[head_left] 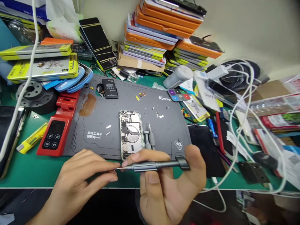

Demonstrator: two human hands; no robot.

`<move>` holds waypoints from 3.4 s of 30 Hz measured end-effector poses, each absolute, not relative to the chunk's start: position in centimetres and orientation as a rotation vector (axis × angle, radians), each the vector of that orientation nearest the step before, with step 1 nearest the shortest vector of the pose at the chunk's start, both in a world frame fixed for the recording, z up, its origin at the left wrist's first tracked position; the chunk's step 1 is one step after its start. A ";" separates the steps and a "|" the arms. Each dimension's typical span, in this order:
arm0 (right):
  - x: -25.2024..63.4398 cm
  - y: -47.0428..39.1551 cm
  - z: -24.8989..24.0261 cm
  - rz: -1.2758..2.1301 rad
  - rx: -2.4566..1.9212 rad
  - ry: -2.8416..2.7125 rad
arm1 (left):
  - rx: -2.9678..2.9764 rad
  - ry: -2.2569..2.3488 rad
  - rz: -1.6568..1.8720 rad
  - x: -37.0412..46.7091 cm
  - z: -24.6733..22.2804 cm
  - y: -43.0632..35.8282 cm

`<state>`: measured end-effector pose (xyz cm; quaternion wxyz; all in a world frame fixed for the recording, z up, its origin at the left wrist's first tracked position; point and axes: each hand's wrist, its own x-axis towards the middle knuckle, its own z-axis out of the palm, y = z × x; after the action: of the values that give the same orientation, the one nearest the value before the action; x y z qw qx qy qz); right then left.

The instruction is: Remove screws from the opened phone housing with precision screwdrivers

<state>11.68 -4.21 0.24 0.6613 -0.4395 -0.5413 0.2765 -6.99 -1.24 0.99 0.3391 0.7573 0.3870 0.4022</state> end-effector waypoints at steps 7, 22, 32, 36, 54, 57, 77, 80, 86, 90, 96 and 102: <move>11.0 -3.9 0.0 0.654 -0.974 -1.209 | 1.889 1.040 1.076 -6.8 1.2 -1.3; 11.1 -3.8 0.0 0.773 -0.929 -1.149 | 1.810 0.990 1.137 -7.1 0.8 -1.7; 11.6 -3.6 -0.7 0.676 -0.850 -1.209 | 1.881 0.990 1.170 -7.0 0.8 -1.7; 11.6 -3.5 -0.6 0.687 -0.836 -1.228 | 1.877 0.984 1.157 -7.1 0.7 -1.8; 11.3 -3.4 -0.8 0.702 -0.831 -1.228 | 1.912 0.967 1.120 -7.3 0.8 -1.6; 11.2 -3.3 -0.9 0.731 -0.811 -1.196 | 1.914 0.948 1.117 -7.4 0.8 -1.6; 13.9 -3.3 -0.6 0.344 -0.955 -1.266 | 2.045 1.097 1.095 -7.5 0.5 -1.4; 15.3 -2.8 -1.4 0.077 -1.043 -1.419 | 2.079 1.077 1.094 -7.2 0.1 -1.4; 15.5 -1.7 -2.7 0.043 -0.959 -1.601 | 2.143 1.044 1.051 -7.0 -0.1 -1.3; 15.4 -1.8 -2.9 0.046 -0.981 -1.604 | 2.158 1.017 1.032 -7.0 0.1 -1.2; 15.4 -1.8 -3.0 0.035 -1.016 -1.617 | 2.156 1.008 0.995 -7.1 -0.1 -1.3; 15.9 -1.6 -2.5 -0.129 -0.990 -1.762 | 2.121 1.014 1.013 -6.8 0.2 -1.3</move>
<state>15.86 -1.65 -2.46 0.5298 -0.4145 -0.7380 -0.0541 -6.85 -1.27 0.16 0.2871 0.7937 0.3794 0.3790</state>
